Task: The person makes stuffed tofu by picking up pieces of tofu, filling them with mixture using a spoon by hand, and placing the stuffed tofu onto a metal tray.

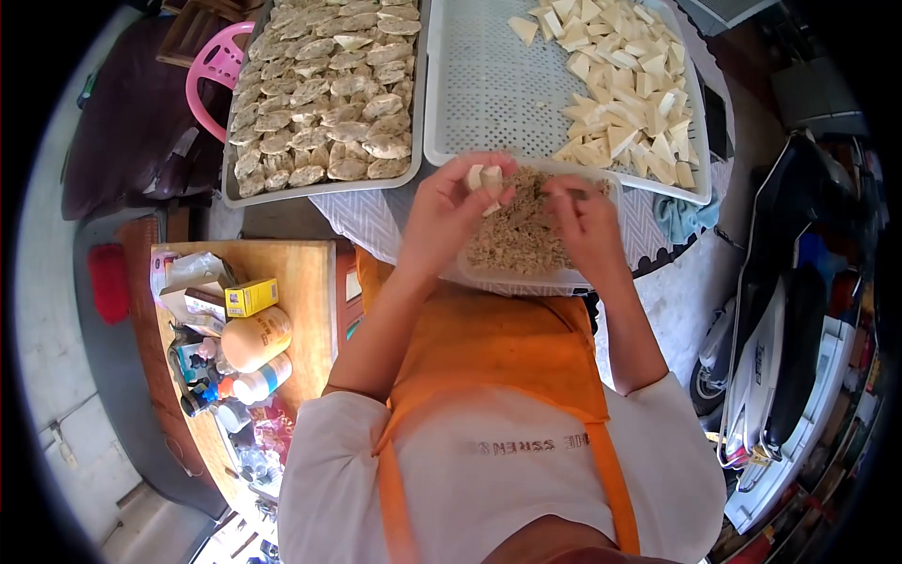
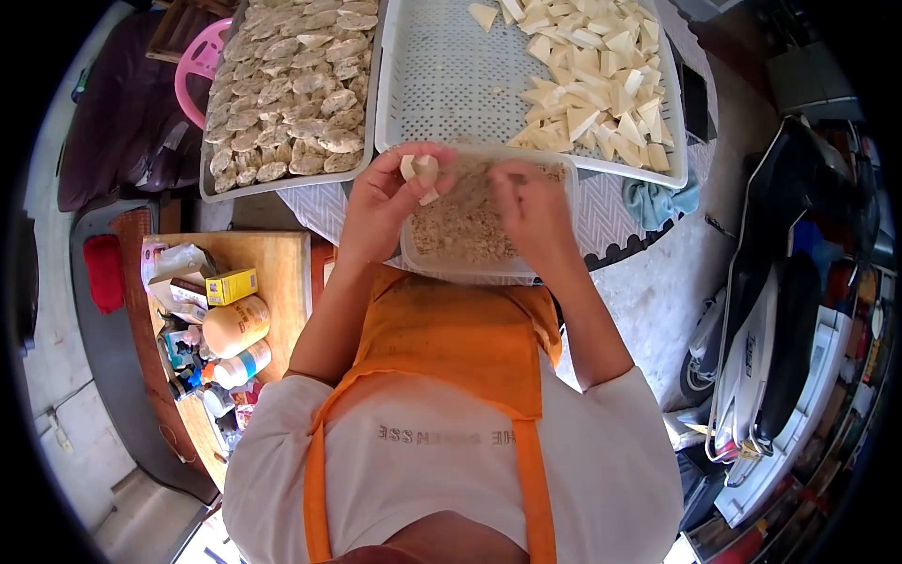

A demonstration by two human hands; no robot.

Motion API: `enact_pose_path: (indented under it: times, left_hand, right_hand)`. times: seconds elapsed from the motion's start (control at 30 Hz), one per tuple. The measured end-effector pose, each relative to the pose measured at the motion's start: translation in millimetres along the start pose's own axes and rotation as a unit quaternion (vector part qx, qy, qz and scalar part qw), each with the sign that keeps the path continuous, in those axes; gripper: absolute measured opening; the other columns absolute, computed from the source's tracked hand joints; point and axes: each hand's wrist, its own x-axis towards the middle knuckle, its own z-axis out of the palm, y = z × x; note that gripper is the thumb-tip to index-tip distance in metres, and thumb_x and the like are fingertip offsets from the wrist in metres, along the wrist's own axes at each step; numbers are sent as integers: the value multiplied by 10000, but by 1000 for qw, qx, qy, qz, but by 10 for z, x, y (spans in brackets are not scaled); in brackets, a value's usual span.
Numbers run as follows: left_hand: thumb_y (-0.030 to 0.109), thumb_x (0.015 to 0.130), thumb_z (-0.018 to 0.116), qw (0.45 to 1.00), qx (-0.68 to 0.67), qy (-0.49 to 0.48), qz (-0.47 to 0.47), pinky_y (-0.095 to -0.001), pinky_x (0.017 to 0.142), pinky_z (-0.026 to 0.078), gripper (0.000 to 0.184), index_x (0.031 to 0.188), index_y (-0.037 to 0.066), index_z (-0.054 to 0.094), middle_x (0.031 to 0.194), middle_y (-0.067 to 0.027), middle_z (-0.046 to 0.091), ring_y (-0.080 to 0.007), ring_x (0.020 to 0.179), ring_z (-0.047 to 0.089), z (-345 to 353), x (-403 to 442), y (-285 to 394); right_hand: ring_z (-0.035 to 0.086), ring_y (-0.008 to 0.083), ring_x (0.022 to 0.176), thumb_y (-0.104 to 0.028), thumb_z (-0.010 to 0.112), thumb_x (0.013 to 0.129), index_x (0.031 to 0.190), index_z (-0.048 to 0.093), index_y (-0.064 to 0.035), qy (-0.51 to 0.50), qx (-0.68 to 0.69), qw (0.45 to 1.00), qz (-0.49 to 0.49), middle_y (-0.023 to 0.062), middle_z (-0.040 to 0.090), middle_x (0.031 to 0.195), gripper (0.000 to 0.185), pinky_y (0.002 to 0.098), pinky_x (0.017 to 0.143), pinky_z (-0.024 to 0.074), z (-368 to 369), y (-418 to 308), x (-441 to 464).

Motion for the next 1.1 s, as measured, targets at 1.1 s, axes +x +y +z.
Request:
enact_pose_path:
  times: [1.1]
  left_hand:
    - [50, 912, 468, 937, 337, 26, 84, -401, 610, 444, 206, 1105, 20, 533, 817, -219, 588, -363, 671, 570, 416, -26, -137]
  right_hand:
    - [551, 89, 455, -82, 550, 911, 779, 615, 28, 112, 23, 978, -177, 66, 601, 597, 184, 215, 413, 409, -203, -636, -35]
